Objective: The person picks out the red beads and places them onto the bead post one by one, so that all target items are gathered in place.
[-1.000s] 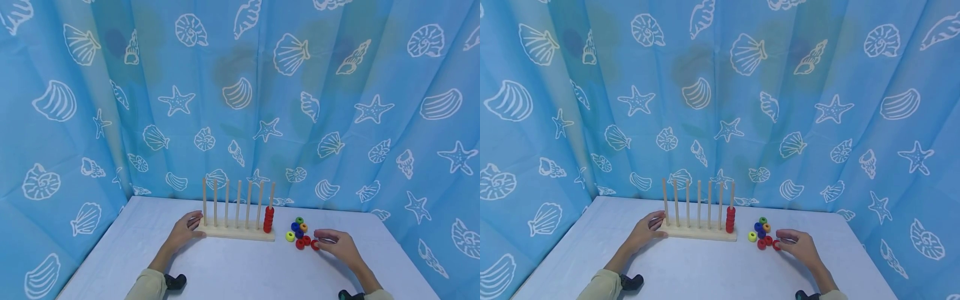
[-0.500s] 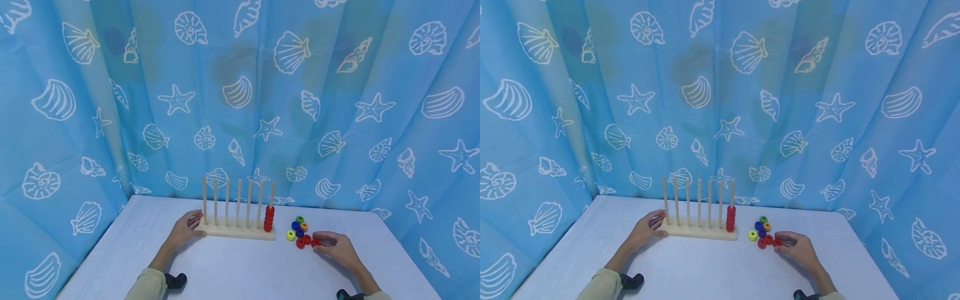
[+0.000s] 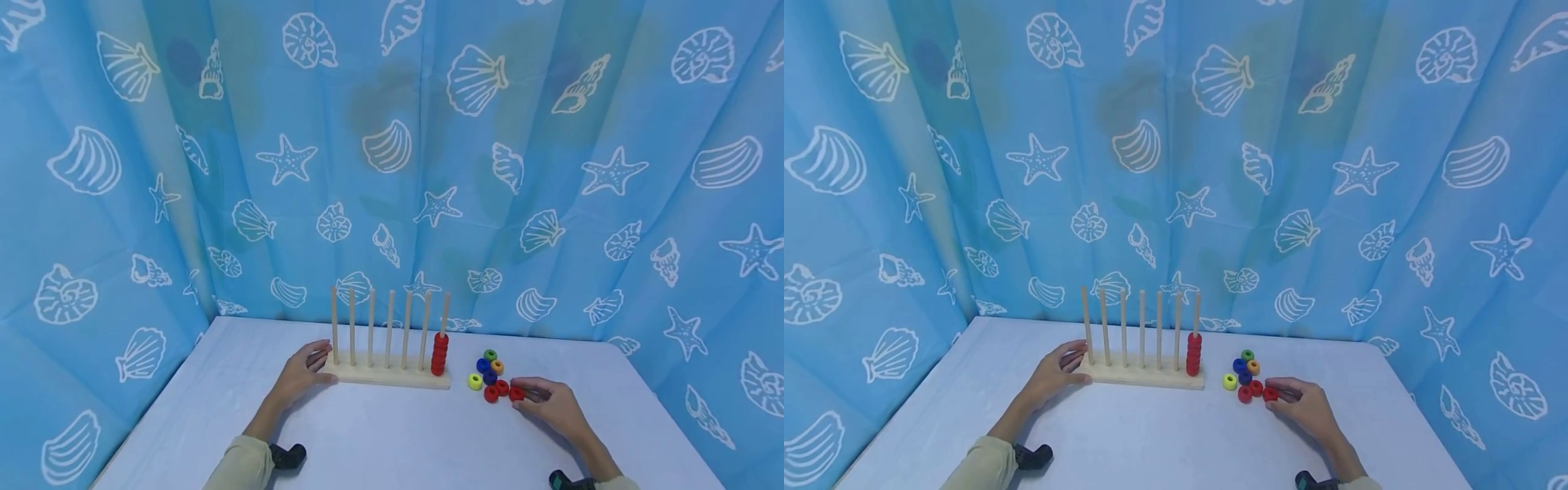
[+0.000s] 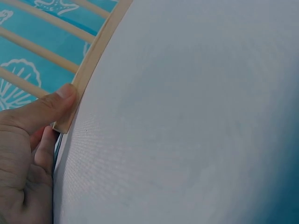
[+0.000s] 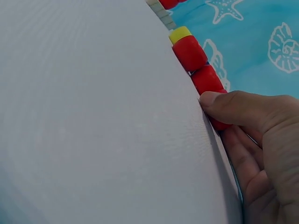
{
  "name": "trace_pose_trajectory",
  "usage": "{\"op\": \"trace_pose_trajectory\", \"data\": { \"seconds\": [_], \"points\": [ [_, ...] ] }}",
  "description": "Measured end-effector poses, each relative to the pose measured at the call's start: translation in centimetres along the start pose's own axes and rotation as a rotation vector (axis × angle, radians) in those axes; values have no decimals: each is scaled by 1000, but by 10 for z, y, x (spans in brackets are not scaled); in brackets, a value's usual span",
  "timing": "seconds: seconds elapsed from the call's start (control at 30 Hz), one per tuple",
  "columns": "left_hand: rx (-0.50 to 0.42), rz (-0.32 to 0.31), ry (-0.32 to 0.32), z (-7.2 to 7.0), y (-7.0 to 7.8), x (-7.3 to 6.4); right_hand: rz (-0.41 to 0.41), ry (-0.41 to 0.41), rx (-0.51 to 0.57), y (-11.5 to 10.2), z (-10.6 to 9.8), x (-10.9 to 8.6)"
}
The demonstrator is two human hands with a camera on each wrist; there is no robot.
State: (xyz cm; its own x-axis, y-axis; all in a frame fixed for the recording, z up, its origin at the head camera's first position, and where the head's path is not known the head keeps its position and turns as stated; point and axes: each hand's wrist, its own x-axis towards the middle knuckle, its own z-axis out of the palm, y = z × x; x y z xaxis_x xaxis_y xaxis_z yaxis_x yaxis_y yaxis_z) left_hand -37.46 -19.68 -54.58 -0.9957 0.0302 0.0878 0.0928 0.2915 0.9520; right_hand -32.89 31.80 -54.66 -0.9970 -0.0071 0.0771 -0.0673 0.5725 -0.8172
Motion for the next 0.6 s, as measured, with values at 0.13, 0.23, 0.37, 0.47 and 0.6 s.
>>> {"op": "trace_pose_trajectory", "data": {
  "seconds": [0.13, 0.23, 0.37, 0.47, 0.6],
  "points": [
    [5, -2, 7, 1, -1, -1, 6, 14, -7, -1, 0, -1],
    [6, -3, 9, 1, -1, -2, 11, 21, -15, -1, 1, -1],
    [10, 1, 11, 1, -1, -2, -3, 20, -10, 2, 2, -1],
    [11, 7, 13, 1, 0, -2, -15, 25, -5, 3, 2, -1],
    [12, 7, 15, 1, 2, -2, -26, 24, -7, 3, 1, -1]
  ]
}}
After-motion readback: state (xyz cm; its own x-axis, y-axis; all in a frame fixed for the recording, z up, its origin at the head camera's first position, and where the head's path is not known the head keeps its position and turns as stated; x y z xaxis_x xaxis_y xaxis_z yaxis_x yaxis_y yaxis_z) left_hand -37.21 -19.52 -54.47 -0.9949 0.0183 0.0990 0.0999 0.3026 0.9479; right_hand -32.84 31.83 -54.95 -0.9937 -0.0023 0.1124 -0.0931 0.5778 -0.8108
